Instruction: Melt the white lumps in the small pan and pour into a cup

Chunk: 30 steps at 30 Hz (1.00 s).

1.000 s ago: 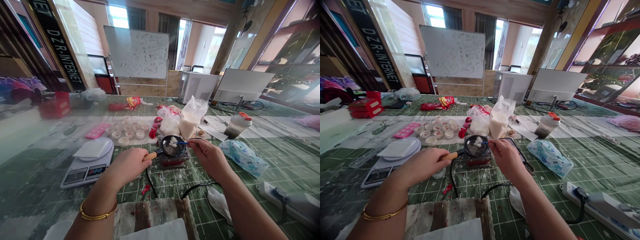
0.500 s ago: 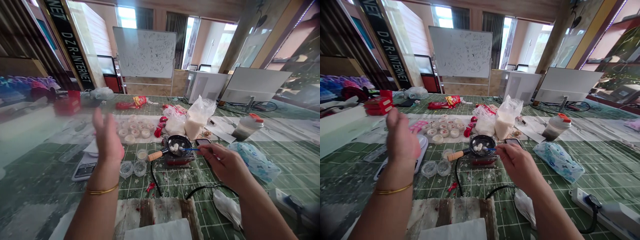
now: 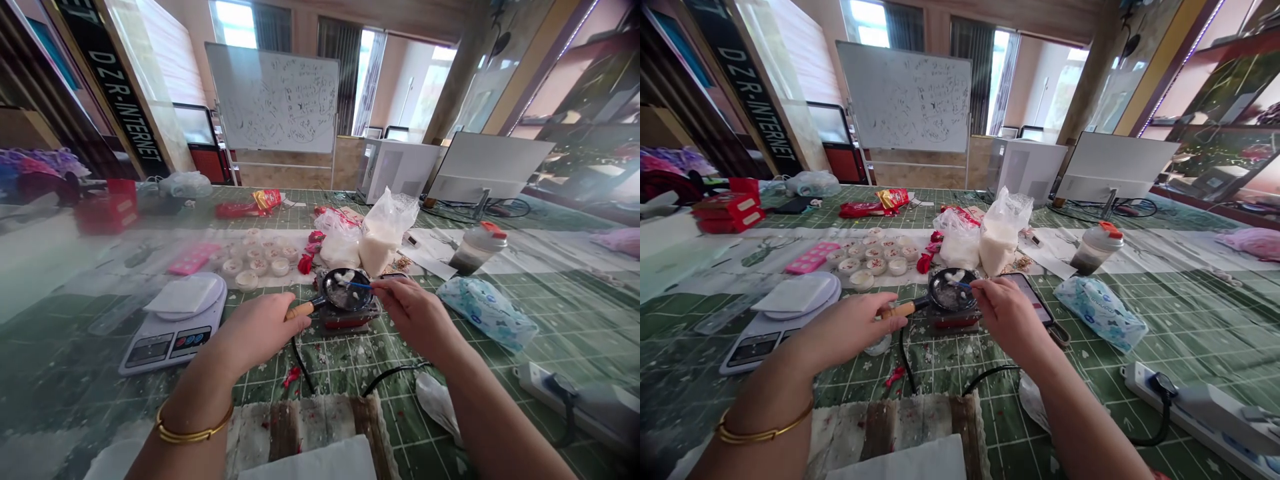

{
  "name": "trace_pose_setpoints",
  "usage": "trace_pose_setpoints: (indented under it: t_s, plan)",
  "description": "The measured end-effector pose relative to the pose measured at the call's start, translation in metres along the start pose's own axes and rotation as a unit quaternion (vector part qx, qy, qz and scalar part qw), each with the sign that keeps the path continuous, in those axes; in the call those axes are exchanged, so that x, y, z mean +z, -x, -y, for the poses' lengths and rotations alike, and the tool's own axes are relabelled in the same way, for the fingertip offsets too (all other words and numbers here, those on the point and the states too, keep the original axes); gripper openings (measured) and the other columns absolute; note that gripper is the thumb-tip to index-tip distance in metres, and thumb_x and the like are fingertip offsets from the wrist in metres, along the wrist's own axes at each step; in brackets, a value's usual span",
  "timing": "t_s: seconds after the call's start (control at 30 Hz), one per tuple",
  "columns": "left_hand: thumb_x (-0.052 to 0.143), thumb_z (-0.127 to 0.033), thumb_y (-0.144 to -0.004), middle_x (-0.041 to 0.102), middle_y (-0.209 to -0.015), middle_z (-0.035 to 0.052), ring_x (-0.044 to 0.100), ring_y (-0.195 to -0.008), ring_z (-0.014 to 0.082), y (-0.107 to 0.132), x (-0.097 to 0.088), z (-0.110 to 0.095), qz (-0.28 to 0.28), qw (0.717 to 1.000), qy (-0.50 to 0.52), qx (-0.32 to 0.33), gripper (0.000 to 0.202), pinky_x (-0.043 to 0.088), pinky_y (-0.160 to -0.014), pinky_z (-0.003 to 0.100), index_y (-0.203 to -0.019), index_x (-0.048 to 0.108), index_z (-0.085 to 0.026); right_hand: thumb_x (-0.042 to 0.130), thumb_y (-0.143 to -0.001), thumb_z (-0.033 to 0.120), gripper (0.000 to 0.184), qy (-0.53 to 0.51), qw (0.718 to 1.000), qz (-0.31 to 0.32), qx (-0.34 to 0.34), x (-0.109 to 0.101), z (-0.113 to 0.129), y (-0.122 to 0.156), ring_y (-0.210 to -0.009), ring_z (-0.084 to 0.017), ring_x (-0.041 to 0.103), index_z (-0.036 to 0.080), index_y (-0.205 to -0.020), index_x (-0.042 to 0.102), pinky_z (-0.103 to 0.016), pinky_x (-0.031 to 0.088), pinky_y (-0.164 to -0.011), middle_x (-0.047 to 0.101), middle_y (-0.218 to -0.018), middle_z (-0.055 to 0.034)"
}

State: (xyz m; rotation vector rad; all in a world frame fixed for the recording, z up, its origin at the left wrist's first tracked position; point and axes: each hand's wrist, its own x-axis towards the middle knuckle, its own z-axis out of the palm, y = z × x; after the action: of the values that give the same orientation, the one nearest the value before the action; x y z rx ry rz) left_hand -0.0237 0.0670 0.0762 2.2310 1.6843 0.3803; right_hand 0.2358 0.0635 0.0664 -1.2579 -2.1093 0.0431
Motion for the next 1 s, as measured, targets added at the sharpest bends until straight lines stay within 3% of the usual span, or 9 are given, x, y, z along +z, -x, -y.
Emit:
trace_pose_setpoints:
  t_s: [0.1, 0.17, 0.27, 0.4, 0.53, 0.63, 0.73, 0.83, 1.0]
  plan:
    - [0.040, -0.044, -0.082, 0.064, -0.068, 0.0036, 0.059, -0.060, 0.0200, -0.003, -0.001, -0.002, 0.078, 0.996, -0.041, -0.030, 0.032, 0.030, -0.049, 0.026, -0.072, 0.058, -0.021, 0.045, -0.090, 0.027, 0.020, 0.005, 1.000, 0.010, 0.016, -0.003, 0.001, 0.002, -0.085, -0.017, 0.061, 0.019, -0.097, 0.063, -0.027, 0.048, -0.073, 0.067, -0.090, -0.0051]
    - [0.036, -0.043, -0.084, 0.064, -0.069, 0.0034, 0.058, -0.061, 0.0197, -0.005, -0.003, -0.003, 0.088, 0.994, -0.048, -0.034, 0.032, 0.029, -0.049, 0.027, -0.071, 0.056, -0.021, 0.043, -0.091, 0.026, 0.021, -0.029, 0.999, 0.043, -0.013, -0.004, 0.003, 0.002, -0.086, -0.015, 0.061, 0.021, -0.100, 0.062, -0.025, 0.047, -0.074, 0.066, -0.093, -0.0044]
    - [0.034, -0.043, -0.084, 0.063, -0.069, 0.0037, 0.057, -0.062, 0.0196, -0.005, -0.003, -0.006, 0.088, 0.994, -0.058, -0.035, 0.034, 0.028, -0.050, 0.027, -0.071, 0.056, -0.021, 0.042, -0.091, 0.026, 0.024, -0.038, 0.998, 0.040, -0.022, -0.001, 0.001, 0.000, -0.089, -0.016, 0.060, 0.019, -0.101, 0.062, -0.027, 0.047, -0.078, 0.066, -0.095, -0.0061]
    - [0.032, -0.044, -0.085, 0.062, -0.069, 0.0043, 0.055, -0.060, 0.0187, -0.004, -0.003, -0.010, 0.087, 0.993, -0.075, -0.037, 0.037, 0.027, -0.050, 0.028, -0.069, 0.056, -0.020, 0.045, -0.090, 0.030, 0.023, 0.014, 0.999, -0.005, 0.051, -0.007, -0.007, 0.000, -0.082, -0.017, 0.062, 0.019, -0.097, 0.064, -0.028, 0.048, -0.072, 0.068, -0.089, -0.0051]
    - [0.028, -0.044, -0.086, 0.062, -0.067, 0.0050, 0.054, -0.057, 0.0181, -0.005, -0.001, -0.013, 0.077, 0.991, -0.096, -0.046, 0.042, 0.027, -0.050, 0.028, -0.066, 0.056, -0.019, 0.043, -0.091, 0.028, 0.024, -0.010, 0.999, 0.044, 0.005, -0.012, -0.005, 0.002, -0.086, -0.016, 0.063, 0.021, -0.101, 0.063, -0.025, 0.048, -0.074, 0.068, -0.093, -0.0038]
    - [0.030, -0.042, -0.086, 0.063, -0.069, 0.0062, 0.056, -0.061, 0.0193, -0.007, 0.002, -0.015, 0.064, 0.991, -0.107, -0.040, 0.039, 0.026, -0.050, 0.027, -0.069, 0.057, -0.019, 0.044, -0.090, 0.028, 0.024, 0.011, 1.000, 0.017, 0.011, -0.011, -0.003, 0.002, -0.089, -0.018, 0.063, 0.019, -0.099, 0.065, -0.028, 0.048, -0.078, 0.069, -0.092, -0.0054]
    - [0.029, -0.041, -0.087, 0.064, -0.069, 0.0069, 0.057, -0.061, 0.0199, -0.007, 0.004, -0.016, 0.051, 0.992, -0.114, -0.028, 0.039, 0.026, -0.050, 0.027, -0.068, 0.056, -0.019, 0.046, -0.089, 0.029, 0.022, 0.010, 0.999, 0.001, 0.037, -0.012, -0.001, 0.004, -0.082, -0.016, 0.063, 0.020, -0.097, 0.064, -0.027, 0.049, -0.072, 0.069, -0.088, -0.0042]
    - [0.028, -0.040, -0.088, 0.065, -0.070, 0.0070, 0.057, -0.062, 0.0207, -0.006, 0.005, -0.015, 0.048, 0.992, -0.110, -0.024, 0.039, 0.026, -0.049, 0.027, -0.069, 0.055, -0.020, 0.044, -0.090, 0.028, 0.022, -0.013, 1.000, 0.024, 0.014, -0.013, 0.003, 0.005, -0.081, -0.016, 0.063, 0.021, -0.099, 0.063, -0.027, 0.049, -0.071, 0.069, -0.088, -0.0039]
    - [0.041, -0.039, -0.083, 0.066, -0.076, 0.0055, 0.060, -0.066, 0.0208, -0.006, 0.005, -0.013, 0.036, 0.994, -0.102, -0.001, 0.025, 0.029, -0.050, 0.025, -0.076, 0.056, -0.021, 0.045, -0.090, 0.025, 0.021, 0.001, 1.000, 0.003, -0.008, -0.007, 0.009, 0.005, -0.086, -0.018, 0.061, 0.019, -0.099, 0.063, -0.031, 0.048, -0.078, 0.069, -0.088, -0.0055]
